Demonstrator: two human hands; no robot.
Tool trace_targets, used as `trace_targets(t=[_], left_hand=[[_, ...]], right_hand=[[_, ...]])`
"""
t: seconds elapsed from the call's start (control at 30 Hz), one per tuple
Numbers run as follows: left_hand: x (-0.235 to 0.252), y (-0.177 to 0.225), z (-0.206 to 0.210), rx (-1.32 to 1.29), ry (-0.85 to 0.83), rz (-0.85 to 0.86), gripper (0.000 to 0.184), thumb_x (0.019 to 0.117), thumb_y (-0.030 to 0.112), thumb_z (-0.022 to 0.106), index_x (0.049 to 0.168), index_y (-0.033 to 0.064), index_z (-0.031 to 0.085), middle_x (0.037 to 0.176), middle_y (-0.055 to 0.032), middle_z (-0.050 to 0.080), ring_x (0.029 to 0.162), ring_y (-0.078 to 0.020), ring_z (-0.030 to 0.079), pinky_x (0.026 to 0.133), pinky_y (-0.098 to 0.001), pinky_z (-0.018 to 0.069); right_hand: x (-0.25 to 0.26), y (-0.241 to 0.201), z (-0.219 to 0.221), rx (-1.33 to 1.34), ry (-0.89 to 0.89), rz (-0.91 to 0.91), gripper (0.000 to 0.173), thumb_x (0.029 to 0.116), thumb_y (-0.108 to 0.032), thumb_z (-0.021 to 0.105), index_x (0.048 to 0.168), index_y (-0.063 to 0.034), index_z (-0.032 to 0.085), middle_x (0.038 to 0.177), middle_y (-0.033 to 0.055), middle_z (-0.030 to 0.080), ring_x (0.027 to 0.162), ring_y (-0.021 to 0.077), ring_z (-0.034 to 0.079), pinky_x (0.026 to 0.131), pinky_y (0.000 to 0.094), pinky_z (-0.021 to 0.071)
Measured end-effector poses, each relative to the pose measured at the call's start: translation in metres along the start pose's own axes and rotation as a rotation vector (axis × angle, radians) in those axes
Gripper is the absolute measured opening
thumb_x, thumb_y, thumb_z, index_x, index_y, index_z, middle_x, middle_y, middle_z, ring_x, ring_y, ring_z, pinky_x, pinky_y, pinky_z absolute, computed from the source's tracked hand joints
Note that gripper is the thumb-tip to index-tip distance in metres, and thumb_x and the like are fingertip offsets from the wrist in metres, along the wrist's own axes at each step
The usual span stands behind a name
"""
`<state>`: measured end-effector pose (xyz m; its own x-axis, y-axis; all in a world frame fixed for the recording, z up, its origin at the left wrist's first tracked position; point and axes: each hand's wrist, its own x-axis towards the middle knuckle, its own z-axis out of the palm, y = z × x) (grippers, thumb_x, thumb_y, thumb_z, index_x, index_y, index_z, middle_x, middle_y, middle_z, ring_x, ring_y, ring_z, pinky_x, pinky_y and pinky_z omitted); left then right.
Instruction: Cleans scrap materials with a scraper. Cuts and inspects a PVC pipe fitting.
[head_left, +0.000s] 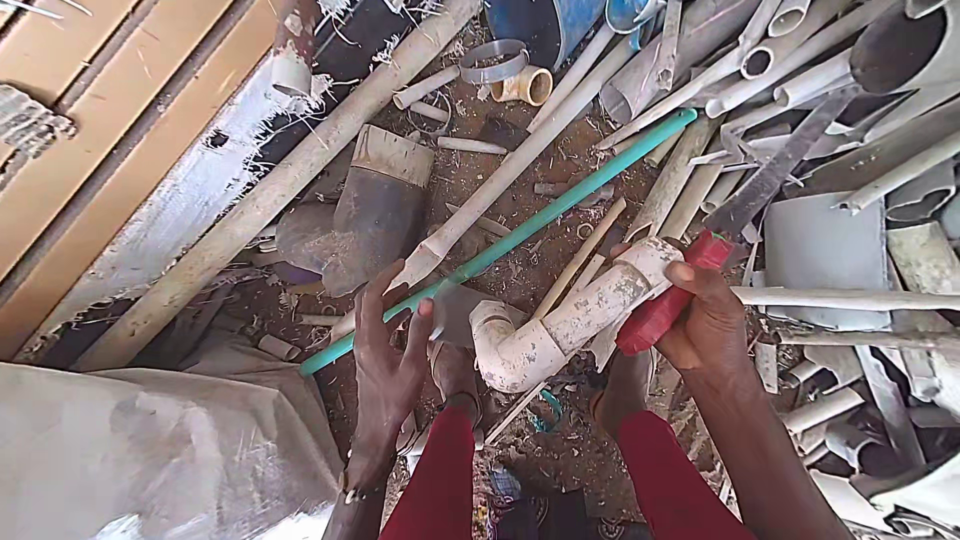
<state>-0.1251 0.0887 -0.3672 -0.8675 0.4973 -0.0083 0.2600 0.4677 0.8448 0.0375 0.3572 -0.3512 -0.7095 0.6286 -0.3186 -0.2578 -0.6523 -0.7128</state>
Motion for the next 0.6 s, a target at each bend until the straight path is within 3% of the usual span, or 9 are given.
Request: trace_targets(t=[0.07, 0.13, 0.2, 0.27, 0.33, 0.37, 0.43, 0.53, 0.6], left_hand=[[-0.004, 0.011, -0.007, -0.206, -0.257, 0.171, 0.079, 0.0977, 0.070, 0.046, 0.141, 0.0050, 0.055, 0.143, -0.0126, 0.059, 0.133, -0.0227, 0.055, 0.109, -0.0427, 0.0485], [-0.004, 0.024, -0.001, -0.227, -0.506, 0.326, 0.091, 0.0887, 0.079, 0.052, 0.145, 0.0076, 0.053, 0.148, -0.0103, 0.055, 0.143, -0.0248, 0.045, 0.120, -0.0482, 0.0363], [-0.011, 0.028, 0.015, -0.083, -0.446, 0.328, 0.084, 0.0834, 0.071, 0.069, 0.138, 0.0072, 0.059, 0.137, -0.0075, 0.064, 0.136, -0.0191, 0.052, 0.117, -0.0423, 0.0407], [-0.015, 0.020, 0.036, -0.088, -0.294, 0.182, 0.064, 0.0820, 0.051, 0.081, 0.118, 0.0001, 0.067, 0.112, -0.0049, 0.072, 0.109, -0.0050, 0.066, 0.099, -0.0251, 0.0529], [-0.018, 0.007, 0.050, -0.302, -0.249, -0.146, 0.065, 0.0821, 0.043, 0.082, 0.120, -0.0034, 0.058, 0.104, 0.0007, 0.070, 0.094, -0.0016, 0.068, 0.087, -0.0215, 0.0586], [-0.020, 0.001, 0.055, -0.413, -0.223, -0.320, 0.069, 0.0802, 0.039, 0.083, 0.126, -0.0040, 0.053, 0.104, -0.0011, 0.069, 0.092, -0.0064, 0.070, 0.084, -0.0265, 0.0609], [-0.021, -0.007, 0.061, -0.513, -0.187, -0.536, 0.073, 0.0776, 0.027, 0.083, 0.135, -0.0023, 0.048, 0.107, -0.0063, 0.069, 0.093, -0.0139, 0.071, 0.084, -0.0334, 0.0618], [-0.020, -0.012, 0.063, -0.437, -0.204, -0.583, 0.070, 0.0751, 0.016, 0.082, 0.134, 0.0005, 0.048, 0.108, -0.0079, 0.067, 0.095, -0.0147, 0.070, 0.083, -0.0314, 0.0608], [-0.021, -0.017, 0.066, -0.333, -0.246, -0.550, 0.069, 0.0756, 0.017, 0.082, 0.133, 0.0004, 0.047, 0.106, -0.0075, 0.066, 0.094, -0.0132, 0.068, 0.082, -0.0291, 0.0592]], right_hand=[[0.000, 0.002, 0.003, 0.078, -0.008, 0.027, 0.033, 0.0752, -0.026, 0.087, 0.102, -0.0144, 0.071, 0.101, 0.0088, 0.076, 0.089, 0.0180, 0.076, 0.074, 0.0379, 0.0658], [0.001, 0.009, 0.008, 0.096, 0.053, 0.088, 0.031, 0.0783, -0.026, 0.085, 0.104, -0.0140, 0.072, 0.098, 0.0080, 0.076, 0.086, 0.0171, 0.076, 0.073, 0.0369, 0.0656], [0.002, 0.017, 0.011, 0.063, 0.188, 0.199, 0.022, 0.0878, -0.017, 0.073, 0.106, -0.0095, 0.064, 0.092, 0.0102, 0.074, 0.080, 0.0202, 0.075, 0.070, 0.0397, 0.0659], [0.005, 0.021, 0.010, -0.078, 0.292, 0.352, 0.015, 0.1019, -0.013, 0.059, 0.113, -0.0035, 0.058, 0.092, 0.0140, 0.071, 0.077, 0.0247, 0.074, 0.067, 0.0425, 0.0657], [0.006, 0.022, 0.005, -0.351, 0.287, 0.482, 0.021, 0.1091, -0.022, 0.050, 0.119, -0.0037, 0.054, 0.087, 0.0117, 0.069, 0.064, 0.0203, 0.071, 0.054, 0.0347, 0.0631], [0.004, 0.025, 0.000, -0.488, 0.269, 0.524, 0.023, 0.1102, -0.025, 0.047, 0.118, -0.0049, 0.053, 0.082, 0.0092, 0.067, 0.054, 0.0154, 0.065, 0.046, 0.0284, 0.0575], [-0.005, 0.033, -0.011, -0.730, 0.172, 0.517, 0.024, 0.1097, -0.026, 0.050, 0.119, -0.0049, 0.053, 0.076, 0.0046, 0.058, 0.047, 0.0098, 0.054, 0.041, 0.0235, 0.0498], [-0.014, 0.045, -0.020, -0.946, -0.053, 0.469, 0.035, 0.1062, -0.035, 0.055, 0.129, -0.0083, 0.053, 0.070, 0.0002, 0.053, 0.047, 0.0088, 0.051, 0.045, 0.0254, 0.0483], [-0.012, 0.051, -0.017, -0.929, -0.179, 0.519, 0.043, 0.1089, -0.037, 0.048, 0.142, -0.0105, 0.040, 0.072, 0.0005, 0.056, 0.049, 0.0090, 0.054, 0.046, 0.0256, 0.0502]])
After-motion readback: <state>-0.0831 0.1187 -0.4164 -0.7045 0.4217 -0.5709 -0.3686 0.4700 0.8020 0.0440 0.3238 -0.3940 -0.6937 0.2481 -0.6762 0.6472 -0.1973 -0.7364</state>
